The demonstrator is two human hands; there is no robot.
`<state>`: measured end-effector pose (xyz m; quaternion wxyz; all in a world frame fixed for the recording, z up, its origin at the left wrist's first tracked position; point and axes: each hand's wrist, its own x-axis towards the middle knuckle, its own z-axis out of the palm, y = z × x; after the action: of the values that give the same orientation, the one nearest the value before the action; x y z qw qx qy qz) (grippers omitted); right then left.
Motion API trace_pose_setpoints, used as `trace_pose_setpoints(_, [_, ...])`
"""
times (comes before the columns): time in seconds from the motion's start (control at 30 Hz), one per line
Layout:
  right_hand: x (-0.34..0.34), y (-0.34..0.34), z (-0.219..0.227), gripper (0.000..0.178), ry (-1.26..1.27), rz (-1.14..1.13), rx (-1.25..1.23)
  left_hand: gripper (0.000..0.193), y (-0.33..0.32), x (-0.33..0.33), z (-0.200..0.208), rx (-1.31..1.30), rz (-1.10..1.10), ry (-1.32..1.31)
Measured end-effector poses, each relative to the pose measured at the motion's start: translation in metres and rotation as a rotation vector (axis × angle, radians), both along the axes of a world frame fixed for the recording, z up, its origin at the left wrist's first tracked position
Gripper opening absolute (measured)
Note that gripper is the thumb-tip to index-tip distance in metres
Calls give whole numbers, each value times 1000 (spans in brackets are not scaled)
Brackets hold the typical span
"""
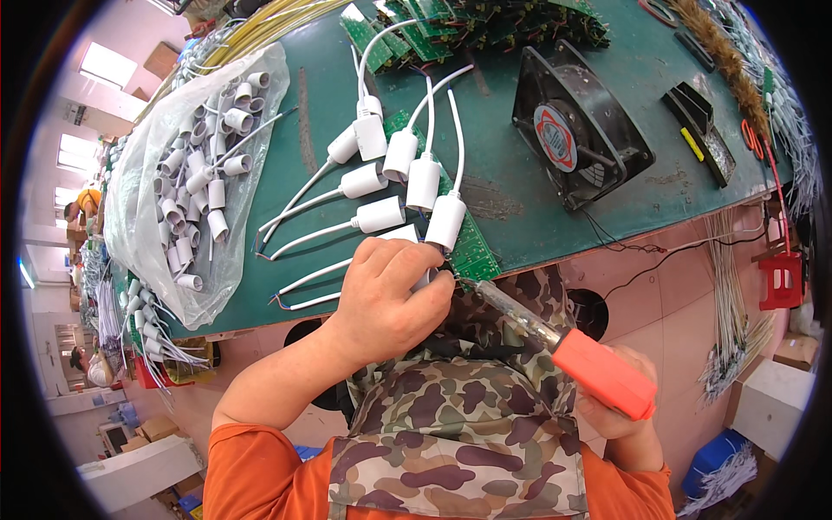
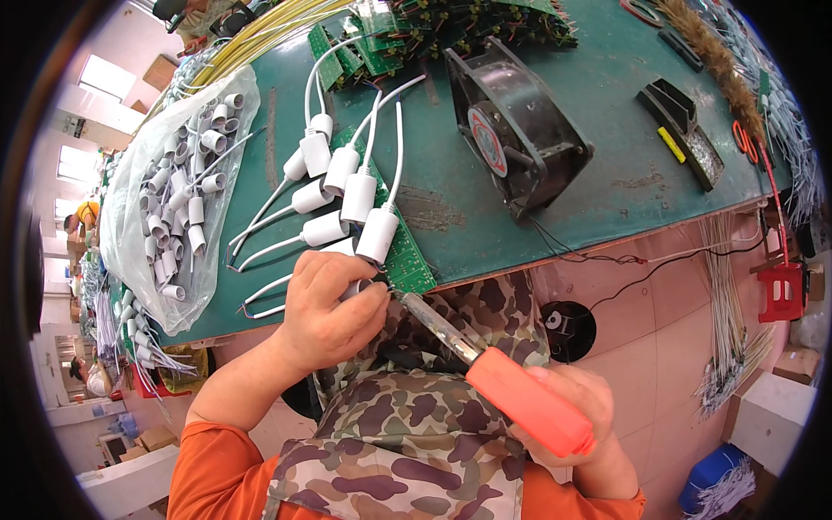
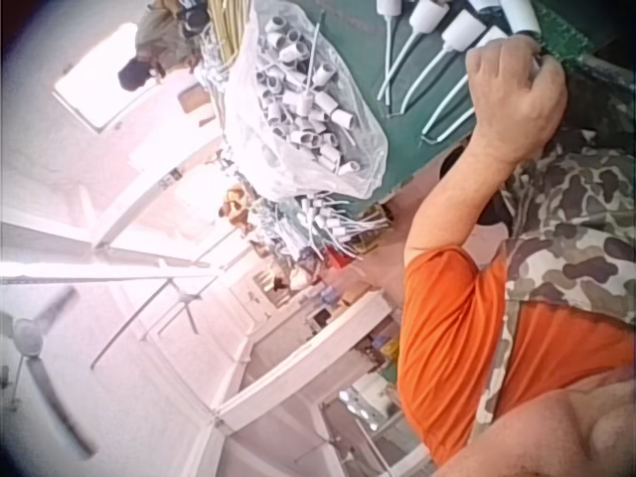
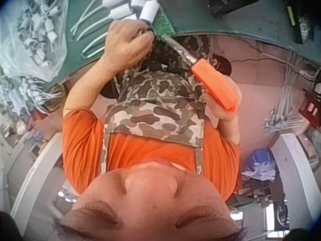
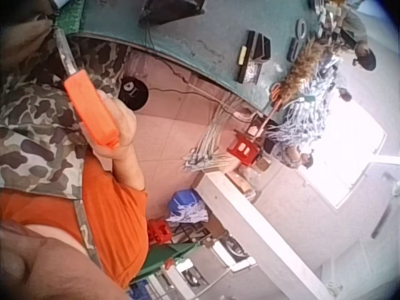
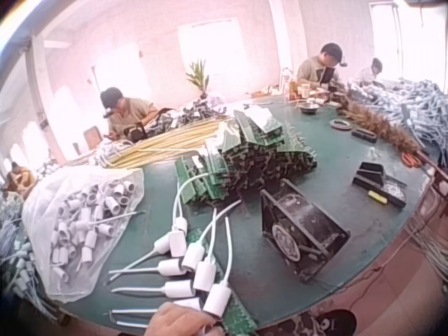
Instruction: The person solders wired socket components onto a circuit board using a soldering tool, sets the completed board aside, and takes another circuit board and socket components to solder them together.
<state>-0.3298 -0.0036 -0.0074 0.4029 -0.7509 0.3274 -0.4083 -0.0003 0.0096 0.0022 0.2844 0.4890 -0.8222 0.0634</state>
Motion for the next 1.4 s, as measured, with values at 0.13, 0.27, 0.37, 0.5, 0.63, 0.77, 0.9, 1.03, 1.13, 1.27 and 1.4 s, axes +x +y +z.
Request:
trace_pose_setpoints(0.13, [-8, 2, -7, 21, -39, -7, 37, 27, -1, 0, -2, -20, -12, 4])
trace_pose_setpoints(0.27, [-7, 0, -5, 22, 32, -9, -44, 27, -1, 0, -1, -9, -6, -4])
trace_pose_setpoints(0.37, [-5, -2, -6, 23, 27, 21, -33, 36, 0, -1, 0, -2, -3, 20])
trace_pose_setpoints(0.5, [1, 1, -6, 25, -59, -1, 38, 35, 0, -1, 0, 3, 1, 18])
trace_pose_setpoints(0.63, [-2, 0, -6, 25, -11, 0, -27, 35, 0, -1, 1, 7, 0, 14])
trace_pose_setpoints(0.77, [-7, -3, -7, 22, 14, 50, -48, 35, 1, -1, 0, -2, 3, 15])
trace_pose_setpoints(0.9, [-8, -3, -6, 22, 22, 61, -22, 35, 0, -2, 0, -3, 4, 17])
trace_pose_setpoints(1.03, [-3, -1, -5, 23, 17, 27, -21, 27, 1, -2, 0, -8, 9, -11])
trace_pose_setpoints(1.13, [-4, 0, -5, 23, 10, 0, -28, 26, 1, -2, 0, -5, 10, -7])
trace_pose_setpoints(1.27, [-21, -7, -9, 35, 41, 74, -84, 33, 1, -3, 1, 0, 9, 11])
trace_pose_setpoints(1.4, [-39, -1, -25, 55, 59, 110, -116, 33, 1, -3, 3, 10, 10, 9])
